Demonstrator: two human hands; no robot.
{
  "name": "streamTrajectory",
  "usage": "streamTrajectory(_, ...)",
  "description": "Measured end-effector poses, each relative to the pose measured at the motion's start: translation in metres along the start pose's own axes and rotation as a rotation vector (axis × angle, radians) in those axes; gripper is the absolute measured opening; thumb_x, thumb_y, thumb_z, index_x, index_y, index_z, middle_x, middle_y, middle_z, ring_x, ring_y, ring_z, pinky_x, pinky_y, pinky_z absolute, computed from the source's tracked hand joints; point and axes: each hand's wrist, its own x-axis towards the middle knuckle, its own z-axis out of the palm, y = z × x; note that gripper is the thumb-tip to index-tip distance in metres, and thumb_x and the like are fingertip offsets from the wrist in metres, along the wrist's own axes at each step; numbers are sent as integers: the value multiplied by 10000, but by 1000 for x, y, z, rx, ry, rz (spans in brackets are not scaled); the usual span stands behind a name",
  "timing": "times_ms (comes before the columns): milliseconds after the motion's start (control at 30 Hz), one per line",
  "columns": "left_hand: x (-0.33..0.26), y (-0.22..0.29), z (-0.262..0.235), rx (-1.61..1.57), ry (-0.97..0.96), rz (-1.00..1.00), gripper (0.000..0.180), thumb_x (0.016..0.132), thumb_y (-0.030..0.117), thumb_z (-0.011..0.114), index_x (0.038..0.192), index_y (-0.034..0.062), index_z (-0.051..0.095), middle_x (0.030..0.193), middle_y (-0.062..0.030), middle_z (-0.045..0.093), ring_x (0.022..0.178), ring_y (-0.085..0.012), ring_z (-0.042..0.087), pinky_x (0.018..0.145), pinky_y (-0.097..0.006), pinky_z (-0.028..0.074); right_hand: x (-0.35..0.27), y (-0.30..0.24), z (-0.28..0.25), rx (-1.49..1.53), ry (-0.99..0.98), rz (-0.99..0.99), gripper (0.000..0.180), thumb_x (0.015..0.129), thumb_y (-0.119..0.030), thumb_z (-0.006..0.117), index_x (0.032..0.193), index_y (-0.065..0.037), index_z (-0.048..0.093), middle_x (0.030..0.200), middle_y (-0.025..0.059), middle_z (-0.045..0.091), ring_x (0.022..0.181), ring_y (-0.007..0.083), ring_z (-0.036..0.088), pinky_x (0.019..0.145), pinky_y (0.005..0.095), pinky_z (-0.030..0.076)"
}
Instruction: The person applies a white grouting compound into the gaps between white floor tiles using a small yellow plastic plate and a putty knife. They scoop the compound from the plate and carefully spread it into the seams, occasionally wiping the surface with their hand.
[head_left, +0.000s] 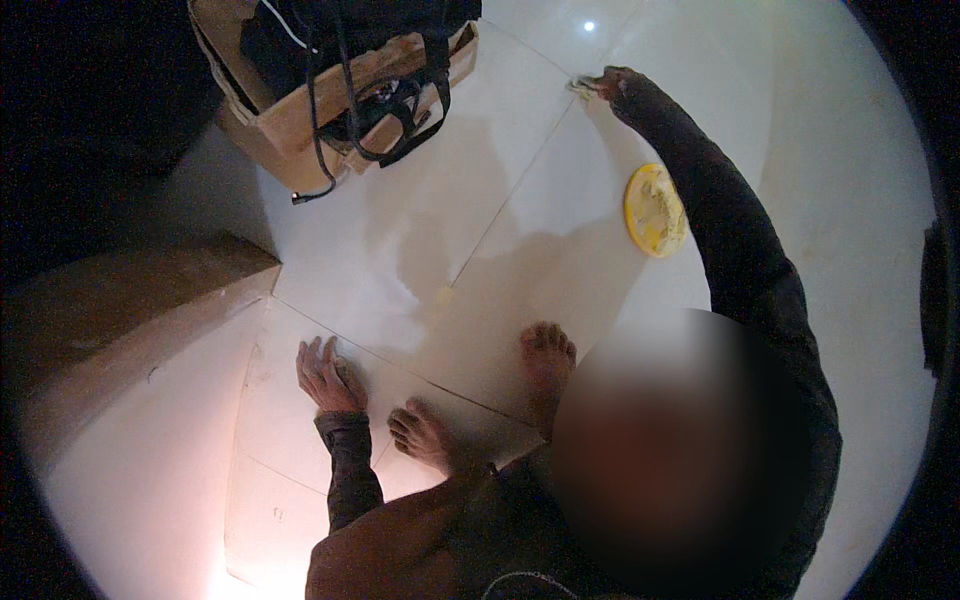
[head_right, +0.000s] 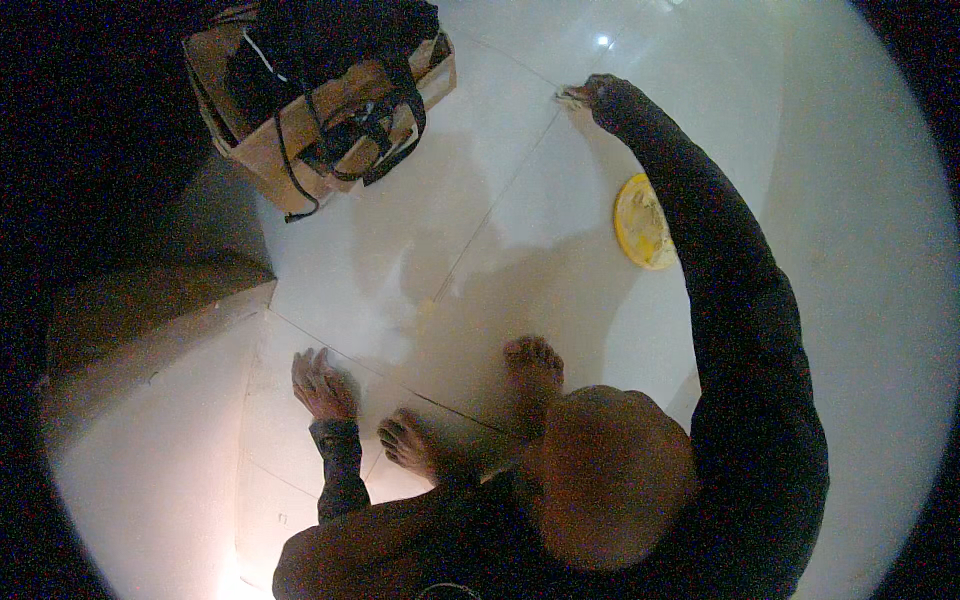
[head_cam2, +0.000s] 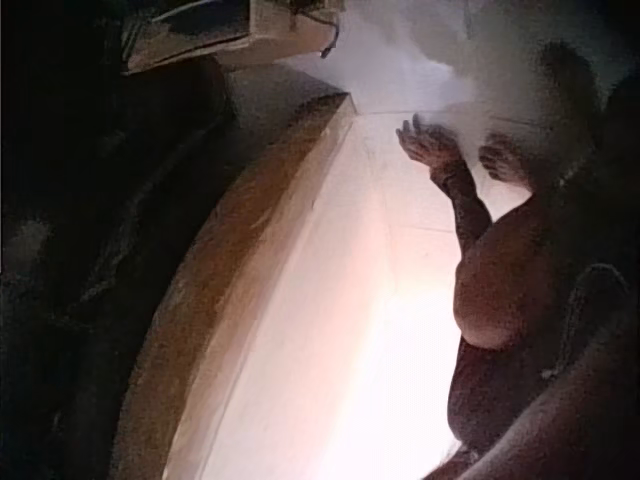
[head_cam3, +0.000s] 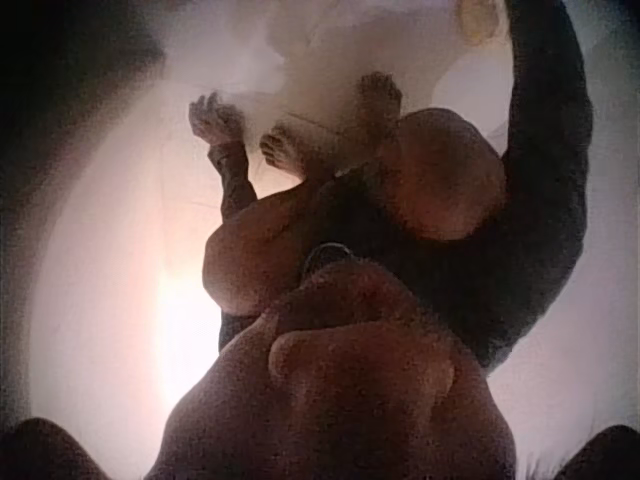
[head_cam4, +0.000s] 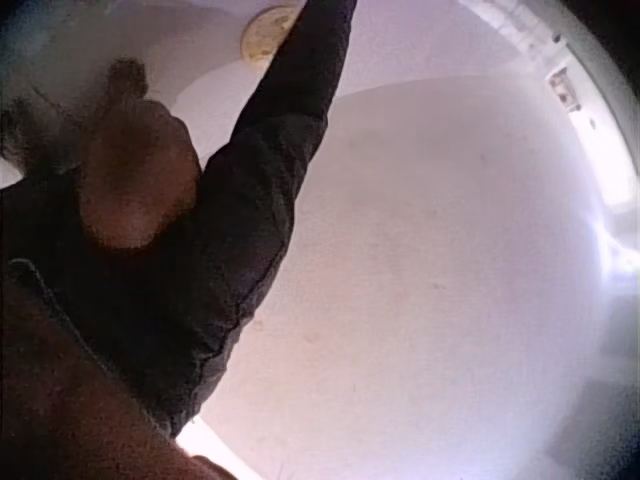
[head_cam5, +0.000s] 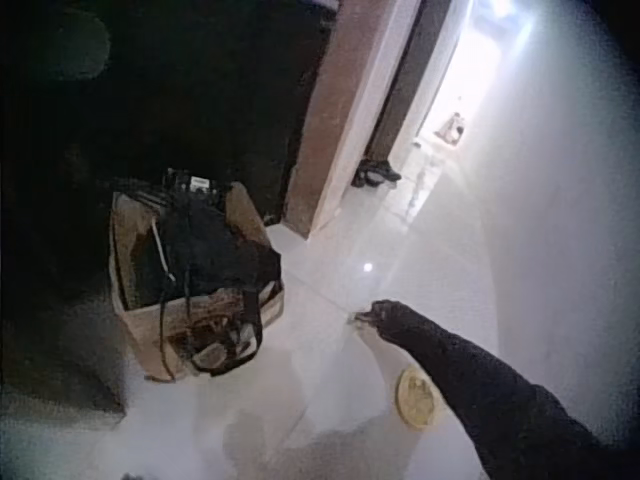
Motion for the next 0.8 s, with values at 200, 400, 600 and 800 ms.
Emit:
streamTrajectory(200,4,16,15,-87,9,12,359,981,209,439,1286,94,590,1363,-162,506,1337,-394,411,1100,-537,302,-37,95,31,-274,-144,-27,266,856,-147,625,1120,-117,619,811,149,575,796,311,602,715,408,501)
streamTrajectory(400,2,9,-2,-55,17,10,359,973,190,450,1296,96,576,1362,-161,502,1335,-398,411,1100,-536,306,-30,-23,35,-105,-76,197,191,859,-174,586,1004,-70,653,946,169,643,908,362,635,781,468,532)
streamTrajectory(600,6,6,8,-72,64,31,354,964,189,465,1287,108,584,1375,-147,501,1339,-386,410,1102,-531,307,-33,-53,44,-116,-66,229,155,874,-183,575,947,-66,646,891,146,628,849,339,624,740,451,523)
streamTrajectory(800,3,1,10,-76,100,50,351,950,176,483,1274,108,599,1373,-146,502,1329,-379,425,1102,-524,313,-46,-12,54,-73,-16,149,150,890,-193,563,889,-62,638,835,123,614,790,316,614,698,434,514)
